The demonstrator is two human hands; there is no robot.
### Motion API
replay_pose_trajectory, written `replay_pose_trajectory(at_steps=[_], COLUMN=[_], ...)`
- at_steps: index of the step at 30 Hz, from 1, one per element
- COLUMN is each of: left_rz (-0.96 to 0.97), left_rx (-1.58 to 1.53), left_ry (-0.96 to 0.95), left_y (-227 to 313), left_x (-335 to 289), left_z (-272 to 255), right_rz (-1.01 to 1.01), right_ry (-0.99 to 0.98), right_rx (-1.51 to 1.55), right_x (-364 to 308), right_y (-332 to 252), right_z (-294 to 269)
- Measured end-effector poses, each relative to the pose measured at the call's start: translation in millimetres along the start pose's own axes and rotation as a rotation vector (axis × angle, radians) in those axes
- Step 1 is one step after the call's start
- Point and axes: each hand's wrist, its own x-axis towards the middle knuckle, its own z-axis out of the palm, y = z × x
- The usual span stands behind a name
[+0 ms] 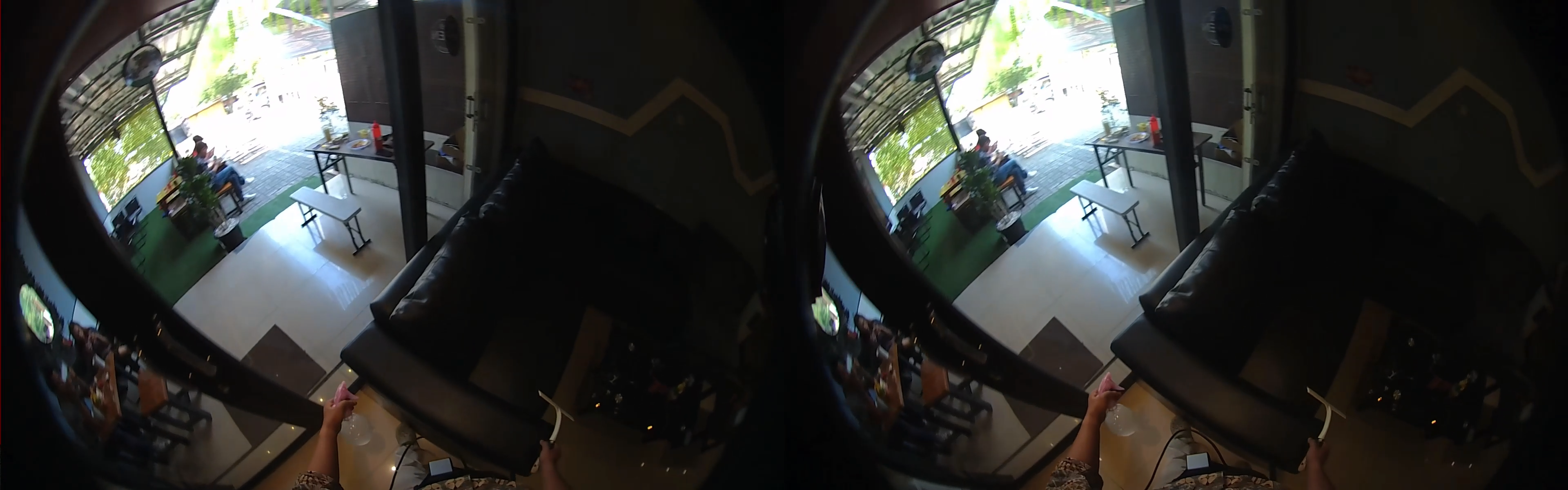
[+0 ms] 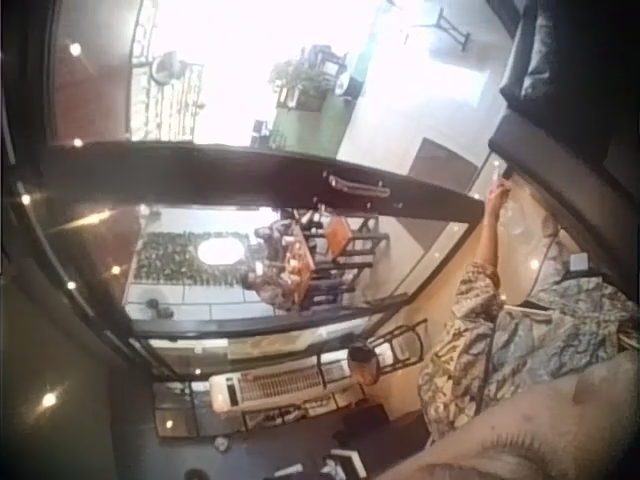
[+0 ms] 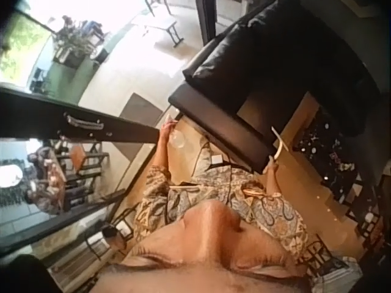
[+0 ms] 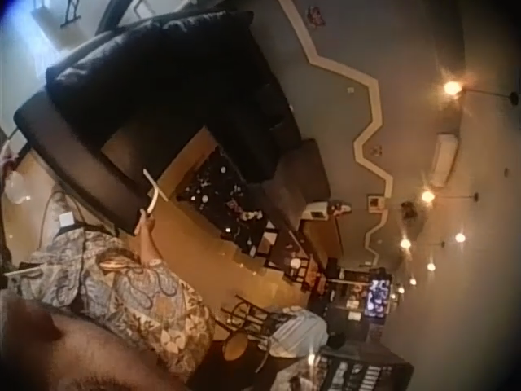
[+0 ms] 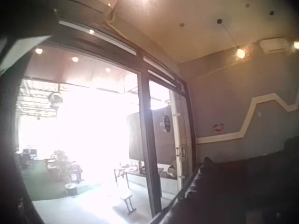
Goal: Cleaning a glass door using a squeegee, spray bottle, and cloth.
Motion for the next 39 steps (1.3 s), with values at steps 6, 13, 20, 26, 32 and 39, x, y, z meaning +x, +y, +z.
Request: replay_pose_trajectory(at_steps=[6,13,20,26,32,39], left_rz=[0.002,-0.159,-0.403,-0.467,-0.421,-0.425], left_rx=[0.202,0.213,0.207,0.332,0.480,0.453], left_ry=[-0.080,-0.233,-0.507,-0.384,-0.313,-0.344], left_y=[9,24,2,11,29,-18], left_x=[112,176,232,231,195,156], left_z=[2,4,-11,-4,24,34], right_rz=[0.286,0.187,0.067,0.046,-0.017,-0.264], right_ry=[0.406,0.294,0.510,0.585,0.607,0.454], right_rx=[-0.029,0.349,-0.030,0.064,0.103,0.141], right_x=[66,-20,-15,10,27,80], right_y=[104,60,88,128,153,167], right_z=[76,56,69,53,41,-8])
